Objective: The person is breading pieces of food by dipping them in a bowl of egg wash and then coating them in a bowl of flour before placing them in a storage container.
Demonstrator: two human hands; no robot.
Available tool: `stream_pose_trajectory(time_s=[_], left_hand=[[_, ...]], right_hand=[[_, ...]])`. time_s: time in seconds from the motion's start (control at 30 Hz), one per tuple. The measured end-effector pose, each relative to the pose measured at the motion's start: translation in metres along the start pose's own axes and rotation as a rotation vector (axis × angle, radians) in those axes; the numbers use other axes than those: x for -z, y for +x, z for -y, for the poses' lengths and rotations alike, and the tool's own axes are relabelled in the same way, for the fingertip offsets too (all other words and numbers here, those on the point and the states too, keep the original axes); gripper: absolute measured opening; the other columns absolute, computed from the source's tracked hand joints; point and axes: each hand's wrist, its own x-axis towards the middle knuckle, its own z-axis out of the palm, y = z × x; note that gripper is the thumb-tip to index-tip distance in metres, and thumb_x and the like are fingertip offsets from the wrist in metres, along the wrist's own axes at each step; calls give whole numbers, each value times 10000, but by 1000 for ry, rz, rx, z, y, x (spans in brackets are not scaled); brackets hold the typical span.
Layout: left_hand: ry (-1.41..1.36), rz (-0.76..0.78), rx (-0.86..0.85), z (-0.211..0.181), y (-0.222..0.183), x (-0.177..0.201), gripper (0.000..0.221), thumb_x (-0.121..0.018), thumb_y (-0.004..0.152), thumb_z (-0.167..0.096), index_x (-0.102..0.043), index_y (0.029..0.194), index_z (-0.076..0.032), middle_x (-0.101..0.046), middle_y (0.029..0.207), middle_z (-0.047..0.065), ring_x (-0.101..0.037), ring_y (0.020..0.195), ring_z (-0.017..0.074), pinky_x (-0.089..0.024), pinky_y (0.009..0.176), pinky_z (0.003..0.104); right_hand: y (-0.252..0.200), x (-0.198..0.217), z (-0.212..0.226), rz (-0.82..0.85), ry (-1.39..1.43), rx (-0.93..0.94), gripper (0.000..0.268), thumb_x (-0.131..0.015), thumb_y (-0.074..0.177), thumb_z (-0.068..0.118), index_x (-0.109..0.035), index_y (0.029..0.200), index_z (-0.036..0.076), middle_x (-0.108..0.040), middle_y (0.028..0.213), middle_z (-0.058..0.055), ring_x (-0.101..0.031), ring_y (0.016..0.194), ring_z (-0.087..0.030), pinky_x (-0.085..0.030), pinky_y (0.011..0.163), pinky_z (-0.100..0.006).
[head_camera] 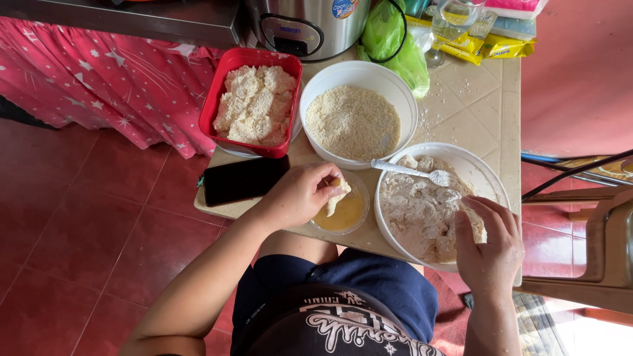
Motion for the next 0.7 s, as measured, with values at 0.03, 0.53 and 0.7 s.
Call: stream_pose_trajectory(time_s=[0.03, 0.53, 0.7], left_hand=[[0, 0, 0, -2, 0, 3, 221, -631, 972, -123, -523, 780, -121, -734, 666, 38, -702, 663, 110, -518, 709, 261], [223, -104, -116, -2, 102, 42, 117, -685, 974, -224, -617, 954, -131, -711, 890, -14, -659, 755, 149, -461, 704, 316], [412, 95, 102, 30, 144, 26, 69, -586, 971, -162, -633, 959, -113, -747, 980, 89, -654, 817, 260, -454, 693, 402]], right_hand=[[0, 0, -1, -1, 0, 0, 176, -686, 1065, 106, -739, 1224, 51, -706, 1256, -117, -637, 1174, -305, -517, 996, -428], [-1, 1, -1, -8, 6, -4, 188, -691, 1055, 105, -737, 1226, 42, -707, 1261, -121, -633, 1174, -310, -521, 987, -431], [2, 2, 1, -4, 9, -14, 190, -697, 1036, 87, -736, 1218, 45, -709, 1258, -117, -637, 1158, -300, -515, 1006, -416]])
